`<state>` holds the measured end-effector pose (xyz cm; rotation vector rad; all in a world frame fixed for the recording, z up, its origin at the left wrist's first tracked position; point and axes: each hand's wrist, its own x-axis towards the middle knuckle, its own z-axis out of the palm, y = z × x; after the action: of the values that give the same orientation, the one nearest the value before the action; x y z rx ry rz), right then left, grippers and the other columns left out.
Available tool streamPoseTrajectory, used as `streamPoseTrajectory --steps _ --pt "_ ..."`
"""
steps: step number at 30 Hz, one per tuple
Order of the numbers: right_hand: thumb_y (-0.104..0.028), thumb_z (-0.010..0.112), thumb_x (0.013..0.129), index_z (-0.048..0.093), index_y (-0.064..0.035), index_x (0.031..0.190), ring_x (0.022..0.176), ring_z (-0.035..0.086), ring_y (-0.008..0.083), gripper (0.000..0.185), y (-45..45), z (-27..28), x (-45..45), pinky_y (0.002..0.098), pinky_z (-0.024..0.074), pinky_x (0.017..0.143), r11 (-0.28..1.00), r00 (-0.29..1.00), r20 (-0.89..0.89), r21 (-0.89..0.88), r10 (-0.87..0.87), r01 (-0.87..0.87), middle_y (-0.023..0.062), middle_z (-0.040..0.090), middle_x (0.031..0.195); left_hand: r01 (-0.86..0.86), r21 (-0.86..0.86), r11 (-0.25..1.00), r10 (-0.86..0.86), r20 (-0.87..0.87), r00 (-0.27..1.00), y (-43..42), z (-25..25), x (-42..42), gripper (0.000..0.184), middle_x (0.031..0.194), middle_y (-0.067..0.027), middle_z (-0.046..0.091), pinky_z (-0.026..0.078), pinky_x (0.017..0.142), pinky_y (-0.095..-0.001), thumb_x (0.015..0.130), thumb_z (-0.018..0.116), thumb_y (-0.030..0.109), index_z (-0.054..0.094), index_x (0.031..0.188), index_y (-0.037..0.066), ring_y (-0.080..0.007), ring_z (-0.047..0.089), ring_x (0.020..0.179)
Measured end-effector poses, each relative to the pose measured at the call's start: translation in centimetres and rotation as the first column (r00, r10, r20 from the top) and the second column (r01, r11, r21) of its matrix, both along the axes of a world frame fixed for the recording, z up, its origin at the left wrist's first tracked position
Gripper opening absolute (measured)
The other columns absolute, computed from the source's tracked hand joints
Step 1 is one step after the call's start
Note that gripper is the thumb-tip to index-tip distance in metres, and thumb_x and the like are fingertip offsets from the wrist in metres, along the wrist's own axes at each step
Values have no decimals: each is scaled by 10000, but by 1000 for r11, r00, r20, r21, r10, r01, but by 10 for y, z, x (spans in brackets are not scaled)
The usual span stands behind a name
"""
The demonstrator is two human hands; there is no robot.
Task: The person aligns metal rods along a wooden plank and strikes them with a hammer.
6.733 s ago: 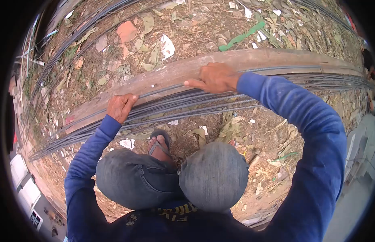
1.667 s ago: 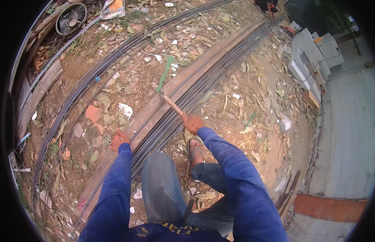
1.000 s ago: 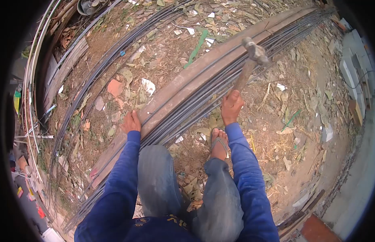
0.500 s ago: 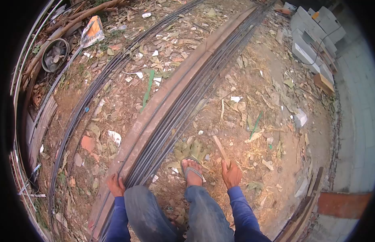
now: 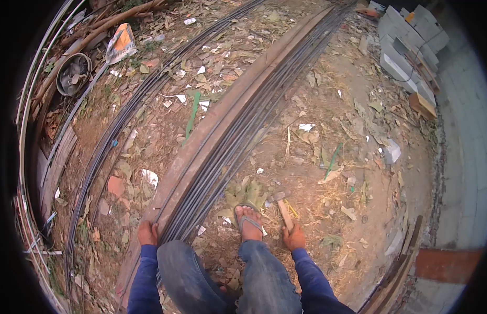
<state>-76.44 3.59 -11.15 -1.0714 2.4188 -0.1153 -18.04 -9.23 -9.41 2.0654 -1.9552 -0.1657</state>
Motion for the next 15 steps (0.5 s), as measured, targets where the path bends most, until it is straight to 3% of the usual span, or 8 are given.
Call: streamPoseTrajectory --steps 4,5,6,8,10,12,13,15 --pt "-511 712 913 414 23 1478 1393 407 485 833 -30 39 -11 514 394 1118 977 987 -146 -208 -70 38 305 354 1520 4 -20 1000 -3 17 1000 0 4 -3 224 835 -181 608 483 727 -495 854 779 179 606 861 36 -401 613 812" --pt "-569 688 922 297 -6 1579 1526 223 437 949 -47 35 -35 517 252 1219 839 948 49 -453 -313 301 289 235 1619 11 -27 1000 -10 16 1000 1 4 -3 221 828 -181 606 482 723 -495 854 778 176 607 862 37 -400 613 807" --pt "-713 590 911 186 -43 1630 1568 91 419 1062 -81 73 -58 571 146 1245 537 751 373 -532 -545 655 253 129 1682 20 -37 999 -20 14 1000 0 4 -3 219 822 -181 603 482 719 -496 854 778 174 607 862 37 -399 613 801" --pt "-842 449 890 37 -95 1652 1592 50 358 1143 -139 160 -113 600 84 1254 -230 286 936 -330 -206 916 164 15 1724 16 -31 999 -15 16 1000 1 6 -1 216 813 -179 601 479 713 -495 850 782 168 610 839 37 -397 612 793" --pt "-729 480 931 144 -96 1582 1530 143 354 968 -212 286 -93 557 167 1223 -291 585 811 -553 26 780 160 117 1656 11 -23 1000 -11 23 1000 1 5 -6 219 810 -178 601 478 708 -493 845 787 165 612 813 37 -394 612 790" --pt "-571 581 937 366 -96 1446 1403 338 371 729 -247 342 -41 527 302 1145 82 903 312 -950 295 302 171 336 1515 13 -6 1000 -12 58 998 4 8 -4 229 812 -177 601 477 705 -491 841 793 165 613 784 36 -390 612 793" --pt "-492 631 939 477 -95 1378 1339 435 379 611 -262 348 -11 512 369 1106 242 849 -202 -904 489 -354 177 446 1444 -3 -22 1000 5 75 997 6 9 -9 232 813 -175 602 478 703 -489 841 795 166 615 776 36 -388 612 795" --pt "-333 732 945 698 -95 1241 1212 630 396 382 -276 318 29 482 504 1028 277 521 -280 -600 806 -750 188 665 1304 -21 -61 998 27 103 994 3 13 -18 238 814 -172 604 479 698 -486 840 798 168 618 759 34 -385 611 798"
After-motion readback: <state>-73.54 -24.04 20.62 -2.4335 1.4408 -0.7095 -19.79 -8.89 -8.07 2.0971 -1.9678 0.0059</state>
